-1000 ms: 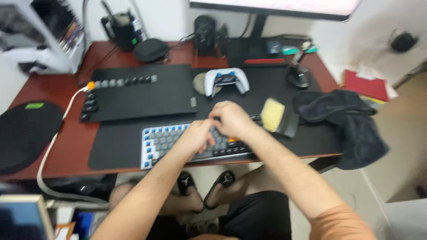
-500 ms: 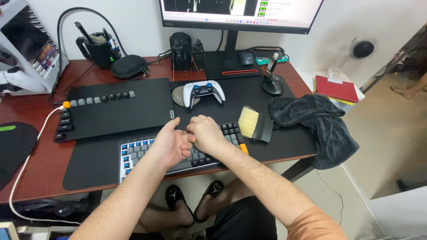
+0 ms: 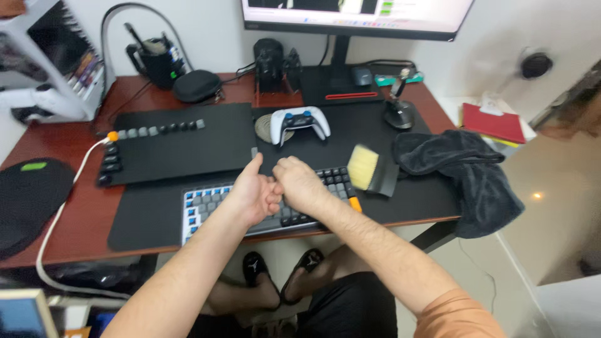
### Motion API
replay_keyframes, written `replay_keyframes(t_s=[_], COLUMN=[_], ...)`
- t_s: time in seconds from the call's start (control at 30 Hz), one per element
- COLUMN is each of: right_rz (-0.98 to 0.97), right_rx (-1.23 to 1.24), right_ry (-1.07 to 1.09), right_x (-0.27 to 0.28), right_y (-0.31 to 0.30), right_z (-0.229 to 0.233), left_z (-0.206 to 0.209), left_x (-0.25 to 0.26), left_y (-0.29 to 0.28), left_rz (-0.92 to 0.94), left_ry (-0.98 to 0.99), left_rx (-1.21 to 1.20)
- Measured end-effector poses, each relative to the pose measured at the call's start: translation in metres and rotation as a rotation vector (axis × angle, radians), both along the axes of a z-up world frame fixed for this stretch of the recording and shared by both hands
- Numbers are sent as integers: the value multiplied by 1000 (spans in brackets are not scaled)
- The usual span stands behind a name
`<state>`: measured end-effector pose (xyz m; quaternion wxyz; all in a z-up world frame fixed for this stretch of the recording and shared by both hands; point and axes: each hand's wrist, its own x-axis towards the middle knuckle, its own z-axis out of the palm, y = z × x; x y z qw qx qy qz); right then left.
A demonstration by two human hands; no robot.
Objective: The person removes keycaps from a mechanical keyboard and places them on the desk. They then insert stabilizers into the keyboard and reattach the keycaps one by one. The person uses their hands to handle the keycaps and stabilizers throughout the process.
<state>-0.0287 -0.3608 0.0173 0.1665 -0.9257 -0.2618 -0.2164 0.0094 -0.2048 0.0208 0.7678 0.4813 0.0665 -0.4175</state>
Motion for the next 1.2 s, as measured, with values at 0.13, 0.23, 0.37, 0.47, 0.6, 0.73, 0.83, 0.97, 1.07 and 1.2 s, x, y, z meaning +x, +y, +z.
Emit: replay_keyframes(t_s=[0.13, 0.23, 0.37, 0.47, 0.6, 0.73, 0.83, 0.97, 1.07, 1.2], right_rz=[21, 17, 24, 5, 1, -1, -10, -36, -60, -17], right_rx=[-41, -42, -42, -55, -28, 59, 99, 92, 124, 104], right_ry=[22, 59, 75, 110, 119, 106, 79, 59, 32, -15], right_x=[4, 4, 3, 2, 1, -2, -2, 1, -3, -8], right_y=[-2, -2, -1, 0, -1, -6, -6, -3, 2, 5], right_z=[-1, -1, -1, 0, 6, 12, 11, 8, 7, 8], left_z=[-5, 0, 6, 5, 8, 10, 7, 7, 9, 7], left_x=[5, 1, -2, -2, -2, -9, -16, -15, -7, 0], left_y=[1, 1, 1, 3, 4, -3, -3, -6, -6, -6], left_rz=[-31, 8, 23, 12, -13, -19, -34, -67, -39, -15], left_ry=[27, 32, 21, 7, 9, -45, -130, -79, 18, 97], left_rx=[-36, -24, 3, -7, -37, 65, 178, 147, 40, 14])
